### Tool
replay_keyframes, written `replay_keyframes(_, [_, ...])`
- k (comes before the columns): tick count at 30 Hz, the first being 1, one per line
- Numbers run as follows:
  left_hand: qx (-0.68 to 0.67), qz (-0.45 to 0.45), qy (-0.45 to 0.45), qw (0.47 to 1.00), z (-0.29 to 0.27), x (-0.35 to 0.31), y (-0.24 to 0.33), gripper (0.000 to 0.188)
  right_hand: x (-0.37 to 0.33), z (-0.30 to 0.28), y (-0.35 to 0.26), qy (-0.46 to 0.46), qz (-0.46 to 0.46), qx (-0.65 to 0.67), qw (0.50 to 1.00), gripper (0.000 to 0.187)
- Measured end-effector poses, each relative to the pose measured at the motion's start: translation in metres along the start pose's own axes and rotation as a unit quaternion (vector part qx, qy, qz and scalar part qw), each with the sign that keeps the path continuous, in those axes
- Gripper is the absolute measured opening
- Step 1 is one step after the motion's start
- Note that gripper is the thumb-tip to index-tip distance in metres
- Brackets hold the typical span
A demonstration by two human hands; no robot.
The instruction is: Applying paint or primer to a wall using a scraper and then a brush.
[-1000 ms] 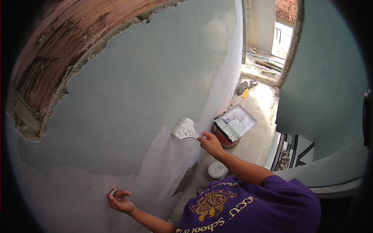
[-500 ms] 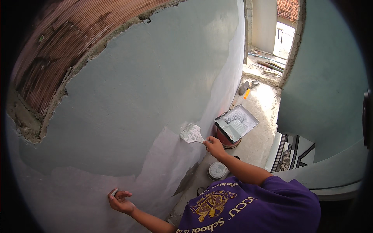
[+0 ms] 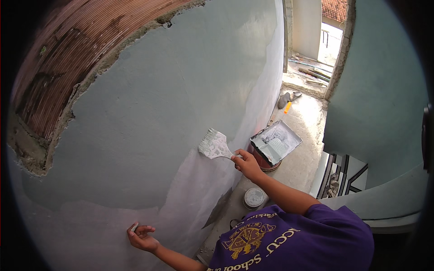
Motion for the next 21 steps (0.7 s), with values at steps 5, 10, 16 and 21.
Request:
replay_keyframes(5, [-0.002,0.005,-0.016,1.000,0.004,0.001,0.000,0.046,-0.009,-0.038,0.068,0.071,0.062,-0.118,0.989,0.014])
replay_keyframes(10, [0.009,0.006,-0.006,1.000,-0.001,-0.001,0.000,0.046,-0.003,-0.001,-0.019,0.023,0.042,-0.004,0.999,0.014])
replay_keyframes(16, [0.008,0.009,0.019,1.000,-0.001,-0.001,0.002,0.045,-0.001,0.018,-0.067,-0.049,-0.015,0.095,0.994,0.013])
replay_keyframes(21, [0.010,0.016,0.021,1.000,0.002,0.000,0.004,0.046,-0.016,-0.010,0.040,0.016,0.155,0.032,0.987,0.013])
Point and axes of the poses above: each hand's wrist, its own x-axis towards the middle knuckle, its own z-axis out of the palm, y = z × x, the point moved 8 cm from there along x, towards the middle knuckle, and after that the axes turned 3 degrees about -x, right-handed, at the moved point
